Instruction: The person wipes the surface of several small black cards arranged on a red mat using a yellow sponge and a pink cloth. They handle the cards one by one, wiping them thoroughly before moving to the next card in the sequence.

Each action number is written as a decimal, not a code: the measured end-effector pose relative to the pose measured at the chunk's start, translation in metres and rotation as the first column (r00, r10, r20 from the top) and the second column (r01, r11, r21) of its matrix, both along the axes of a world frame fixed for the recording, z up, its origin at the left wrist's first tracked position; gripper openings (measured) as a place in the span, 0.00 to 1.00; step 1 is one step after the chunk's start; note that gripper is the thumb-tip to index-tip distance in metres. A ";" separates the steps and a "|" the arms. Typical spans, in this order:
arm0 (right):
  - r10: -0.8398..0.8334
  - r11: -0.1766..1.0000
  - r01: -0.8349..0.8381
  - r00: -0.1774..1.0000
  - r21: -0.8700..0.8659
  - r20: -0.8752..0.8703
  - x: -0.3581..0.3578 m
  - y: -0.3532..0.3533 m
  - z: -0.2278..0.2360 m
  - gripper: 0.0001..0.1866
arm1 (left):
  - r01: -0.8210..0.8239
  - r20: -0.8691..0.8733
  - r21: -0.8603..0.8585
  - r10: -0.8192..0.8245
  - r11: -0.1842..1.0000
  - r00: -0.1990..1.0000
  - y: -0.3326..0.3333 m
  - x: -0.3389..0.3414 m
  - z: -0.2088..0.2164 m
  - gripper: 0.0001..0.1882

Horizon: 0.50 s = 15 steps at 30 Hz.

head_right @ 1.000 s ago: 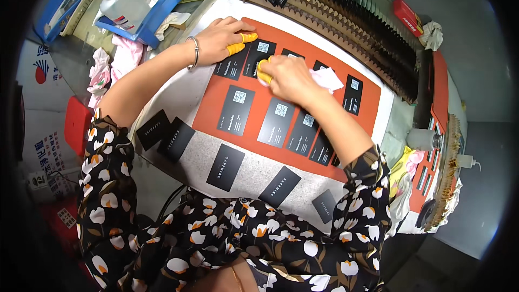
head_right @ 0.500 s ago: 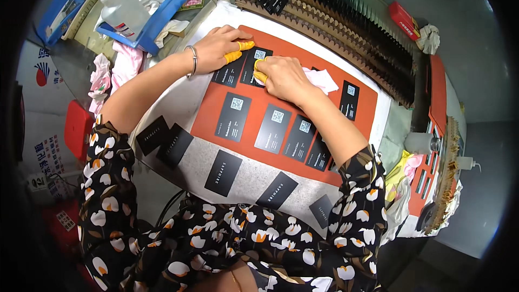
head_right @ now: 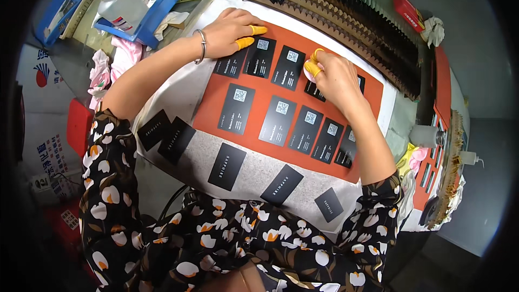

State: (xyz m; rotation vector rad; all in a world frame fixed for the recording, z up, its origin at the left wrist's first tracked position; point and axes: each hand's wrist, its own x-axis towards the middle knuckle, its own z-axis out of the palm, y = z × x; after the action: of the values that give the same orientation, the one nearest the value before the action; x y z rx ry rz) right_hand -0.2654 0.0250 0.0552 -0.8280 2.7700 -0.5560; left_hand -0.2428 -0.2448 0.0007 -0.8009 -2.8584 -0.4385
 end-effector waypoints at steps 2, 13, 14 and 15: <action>-0.006 0.999 0.002 0.997 -0.050 -0.076 0.008 0.006 -0.013 0.10 | 0.091 -0.062 0.024 -0.090 0.996 0.994 0.018 -0.007 -0.003 0.17; 0.204 0.966 -0.245 0.919 -0.084 -0.337 0.007 -0.021 -0.057 0.04 | 0.084 0.012 -0.061 -0.083 0.995 0.996 0.049 -0.015 -0.008 0.16; 0.231 0.959 -0.271 0.916 -0.082 -0.329 0.009 -0.024 -0.055 0.04 | 0.070 0.028 -0.070 -0.068 0.995 0.997 0.050 -0.014 -0.005 0.15; 0.244 0.956 -0.283 0.917 -0.082 -0.314 0.016 -0.026 -0.055 0.03 | 0.069 0.039 -0.065 -0.067 0.996 0.997 0.049 -0.015 -0.004 0.15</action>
State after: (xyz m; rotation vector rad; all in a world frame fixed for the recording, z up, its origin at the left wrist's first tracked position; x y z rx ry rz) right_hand -0.2491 -0.0009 -0.0001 -1.3994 2.8350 -0.6013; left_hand -0.2576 -0.1954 -0.0035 -0.9129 -2.9004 -0.3721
